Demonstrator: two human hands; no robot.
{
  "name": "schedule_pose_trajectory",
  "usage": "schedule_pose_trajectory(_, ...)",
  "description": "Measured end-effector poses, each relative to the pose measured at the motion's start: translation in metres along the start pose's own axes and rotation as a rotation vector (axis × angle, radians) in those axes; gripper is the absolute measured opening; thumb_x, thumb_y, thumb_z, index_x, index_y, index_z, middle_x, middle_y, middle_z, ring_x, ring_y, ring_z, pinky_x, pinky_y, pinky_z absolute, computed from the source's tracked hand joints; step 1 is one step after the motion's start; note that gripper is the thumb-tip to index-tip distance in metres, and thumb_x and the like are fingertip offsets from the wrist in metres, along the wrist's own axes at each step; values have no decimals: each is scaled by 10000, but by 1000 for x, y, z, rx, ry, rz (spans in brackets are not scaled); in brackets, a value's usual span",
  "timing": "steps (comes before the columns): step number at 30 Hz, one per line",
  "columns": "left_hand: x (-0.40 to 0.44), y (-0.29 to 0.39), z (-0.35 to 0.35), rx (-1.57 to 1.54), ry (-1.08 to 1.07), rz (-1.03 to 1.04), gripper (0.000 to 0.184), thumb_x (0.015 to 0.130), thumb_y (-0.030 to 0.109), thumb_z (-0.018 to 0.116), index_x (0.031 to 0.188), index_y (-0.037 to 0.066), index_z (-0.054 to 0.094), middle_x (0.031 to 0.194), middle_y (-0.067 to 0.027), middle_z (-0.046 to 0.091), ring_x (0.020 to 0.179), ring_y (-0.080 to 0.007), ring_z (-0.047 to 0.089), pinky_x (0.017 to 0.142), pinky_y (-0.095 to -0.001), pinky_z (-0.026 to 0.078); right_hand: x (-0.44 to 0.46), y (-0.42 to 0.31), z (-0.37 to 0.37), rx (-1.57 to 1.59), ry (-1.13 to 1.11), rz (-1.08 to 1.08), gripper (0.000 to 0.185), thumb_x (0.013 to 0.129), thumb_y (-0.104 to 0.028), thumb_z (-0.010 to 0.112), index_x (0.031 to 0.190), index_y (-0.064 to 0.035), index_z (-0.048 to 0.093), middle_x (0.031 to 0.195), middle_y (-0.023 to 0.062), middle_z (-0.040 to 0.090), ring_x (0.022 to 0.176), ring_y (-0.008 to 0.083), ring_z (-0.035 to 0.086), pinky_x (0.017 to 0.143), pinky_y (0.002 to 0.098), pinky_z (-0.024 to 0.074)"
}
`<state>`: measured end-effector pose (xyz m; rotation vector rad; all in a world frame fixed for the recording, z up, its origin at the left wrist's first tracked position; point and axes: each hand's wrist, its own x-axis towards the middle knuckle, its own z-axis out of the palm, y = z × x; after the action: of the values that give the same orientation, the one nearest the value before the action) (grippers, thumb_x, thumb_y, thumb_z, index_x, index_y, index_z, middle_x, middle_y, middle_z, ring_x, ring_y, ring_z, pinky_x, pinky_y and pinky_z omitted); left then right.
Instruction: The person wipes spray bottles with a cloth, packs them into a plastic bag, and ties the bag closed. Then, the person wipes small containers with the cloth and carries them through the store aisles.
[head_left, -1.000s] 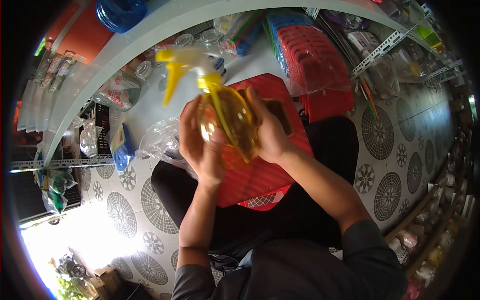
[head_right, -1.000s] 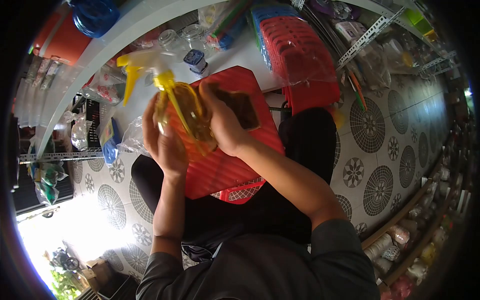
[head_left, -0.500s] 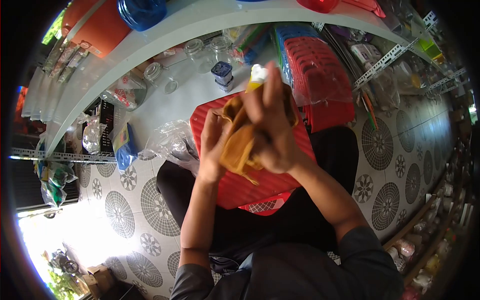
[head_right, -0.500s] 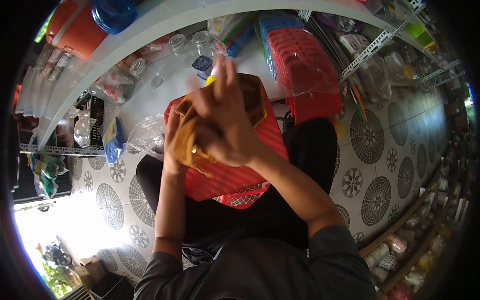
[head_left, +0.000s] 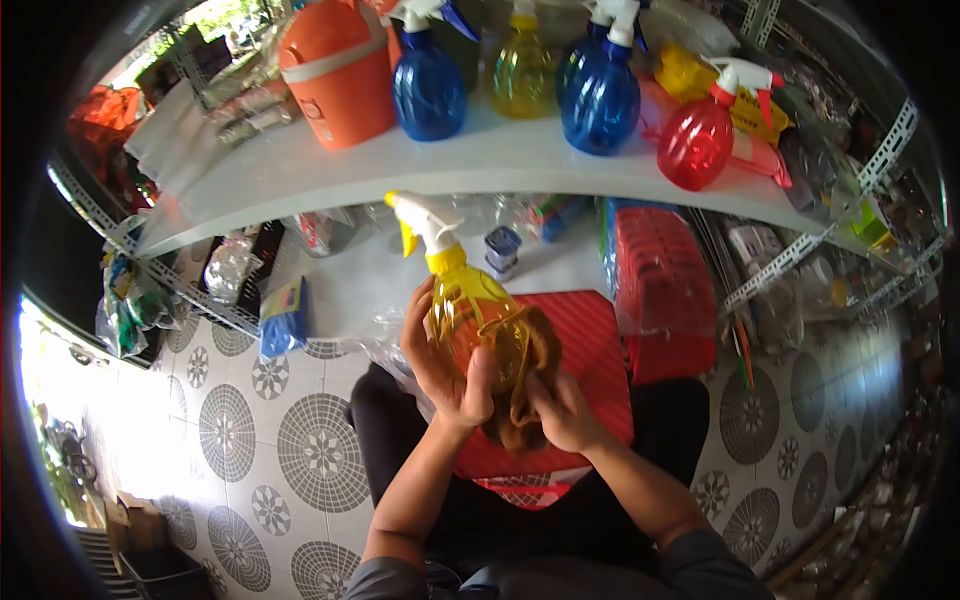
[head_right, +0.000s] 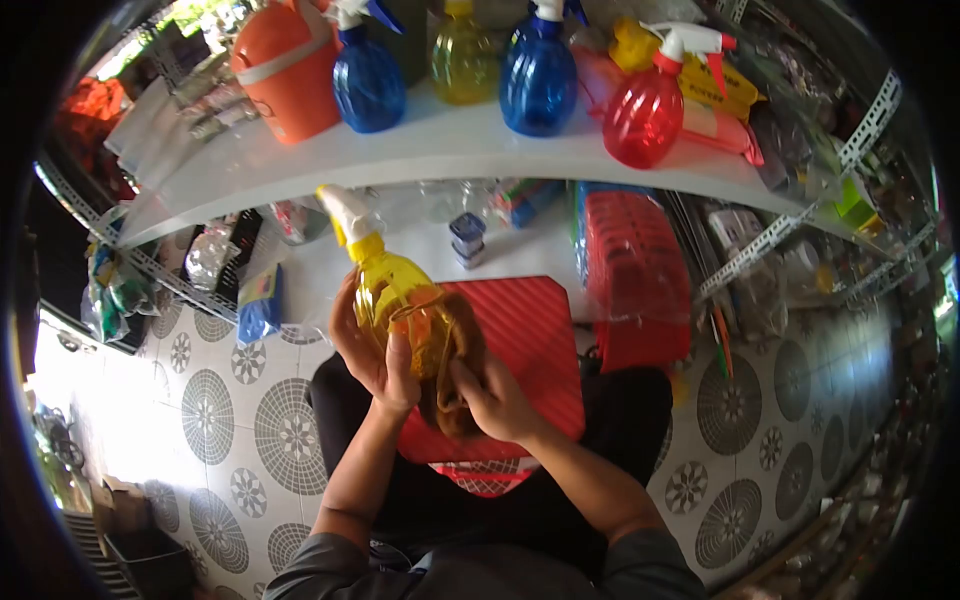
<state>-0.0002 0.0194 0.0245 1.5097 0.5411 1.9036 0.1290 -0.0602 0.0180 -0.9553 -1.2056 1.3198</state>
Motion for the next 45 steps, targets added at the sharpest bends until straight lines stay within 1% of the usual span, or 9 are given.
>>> schedule_pose_trajectory(4, 29, 10, 3, 236, 2, 221, 786, 755, 151, 708, 1356, -65, 250, 1377, -298, 318, 1264, -361, 389, 1062, -446, 308, 5, -1, -8, -349, -128, -50, 324, 919, -50, 535, 1232, 12, 479, 902, 81, 632, 826, 169, 632, 770, 277, 496)
schedule_pose_trajectory(12, 137, 1, 53, 352, -181, 453, 792, 667, 50, 785, 1347, -13, 382, 1361, -197, 460, 1218, -344, 437, 1026, -399, 353, 22, 28, -8, -449, -118, -158, 431, 841, -1, 565, 1263, -4, 481, 1022, 188, 643, 969, 291, 648, 823, 349, 509)
schedule_pose_trajectory(19, 177, -34, 72, 80, -430, 144, 733, 746, -13, 712, 1382, 9, 347, 1359, -197, 452, 1253, -320, 460, 1037, -376, 359, 21, 16, -8, -553, -149, -190, 467, 827, -52, 600, 1275, -12, 473, 1106, 220, 612, 1032, 366, 600, 878, 394, 493)
schedule_pose_trajectory(23, 184, -44, 69, 213, -531, 76, 729, 845, -32, 621, 1458, 43, 232, 1466, -145, 327, 1368, -227, 310, 1119, -388, 262, 22, 22, -10, -607, -150, -175, 469, 831, -71, 605, 1277, -13, 472, 1113, 220, 609, 1036, 367, 595, 885, 405, 488)
schedule_pose_trajectory(26, 184, -47, 68, 345, -506, 136, 732, 878, 10, 607, 1479, 46, 190, 1475, -166, 327, 1356, -242, 336, 1096, -385, 303, 24, 25, -9, -593, -155, -185, 469, 832, -76, 605, 1278, -14, 473, 1117, 219, 607, 1021, 376, 595, 881, 409, 489)
schedule_pose_trajectory(29, 171, -45, 63, 426, -343, 63, 704, 873, 128, 647, 1432, -29, 248, 1343, -288, 456, 1240, -358, 485, 942, -417, 472, 18, 21, -12, -704, -147, -191, 486, 815, -71, 610, 1280, -25, 476, 1121, 222, 604, 1009, 383, 595, 878, 419, 489)
schedule_pose_trajectory(35, 95, -18, 7, 533, -172, -42, 625, 844, 133, 675, 1373, -23, 380, 1283, -273, 522, 1221, -358, 507, 949, -437, 463, 13, -7, -47, -865, -2, -311, 569, 764, 1, 605, 1316, -64, 485, 1168, 212, 592, 1054, 374, 585, 894, 409, 488)
schedule_pose_trajectory(39, -7, -3, -51, 816, -237, -283, 624, 835, 186, 682, 1343, -48, 404, 1270, -289, 524, 1184, -372, 535, 923, -393, 475, 6, -29, -84, -915, 338, -199, 380, 812, 28, 579, 1192, 19, 582, 1052, 228, 648, 1005, 329, 641, 825, 356, 513)
schedule_pose_trajectory(45, -98, 0, -97, 570, -286, -899, 577, 886, 355, 648, 1218, -99, 517, 968, -229, 672, 901, -248, 658, 798, -315, 502, -19, -34, -107, -806, 558, -241, 380, 788, 14, 585, 1167, -4, 607, 1060, 210, 645, 970, 358, 628, 849, 362, 500)
